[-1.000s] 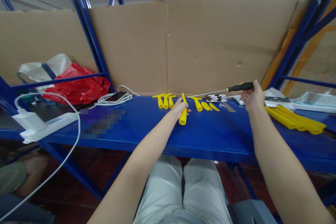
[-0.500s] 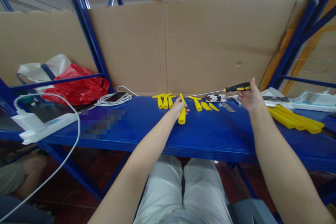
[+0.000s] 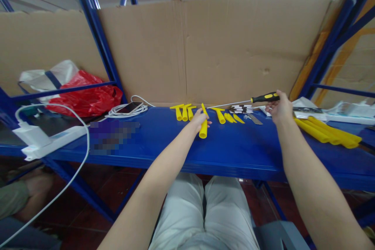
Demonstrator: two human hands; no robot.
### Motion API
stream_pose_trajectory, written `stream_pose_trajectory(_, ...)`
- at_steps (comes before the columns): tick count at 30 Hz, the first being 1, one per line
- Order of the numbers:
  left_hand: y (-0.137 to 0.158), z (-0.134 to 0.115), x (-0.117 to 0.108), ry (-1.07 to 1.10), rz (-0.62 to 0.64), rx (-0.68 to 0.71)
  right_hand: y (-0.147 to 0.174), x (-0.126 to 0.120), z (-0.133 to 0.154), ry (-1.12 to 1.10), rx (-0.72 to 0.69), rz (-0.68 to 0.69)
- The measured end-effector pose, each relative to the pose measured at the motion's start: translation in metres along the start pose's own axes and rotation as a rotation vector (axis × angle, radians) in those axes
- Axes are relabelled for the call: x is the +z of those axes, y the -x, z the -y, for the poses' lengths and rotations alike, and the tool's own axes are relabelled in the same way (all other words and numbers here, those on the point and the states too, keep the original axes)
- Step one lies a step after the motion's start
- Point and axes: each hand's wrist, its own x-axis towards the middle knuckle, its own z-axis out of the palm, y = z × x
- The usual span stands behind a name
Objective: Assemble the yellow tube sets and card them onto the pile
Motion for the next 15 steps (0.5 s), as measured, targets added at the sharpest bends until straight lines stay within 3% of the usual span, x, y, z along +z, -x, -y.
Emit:
stream_pose_trajectory(4,0.002,-0.001,0.001,-0.024,0.012,-0.009,0.002,0.000,-0.001,-0.018,-0.043,-0.056)
stream_pose_trajectory(8,0.003,-0.002,0.001,-0.019,0.005,-0.014,-0.001,-0.002,-0.004,-0.044,-0.078,-0.010)
stream_pose_trajectory(13,0.002,-0.002,0.000,0.005,-0.017,-0.010,-0.006,-0.006,-0.007,-0.052,0.026,0.036)
stream_pose_trajectory(15,0.002,-0.002,-0.001,0.002,-0.020,-0.014,-0.010,-0.008,-0.008,-0.077,0.066,0.129)
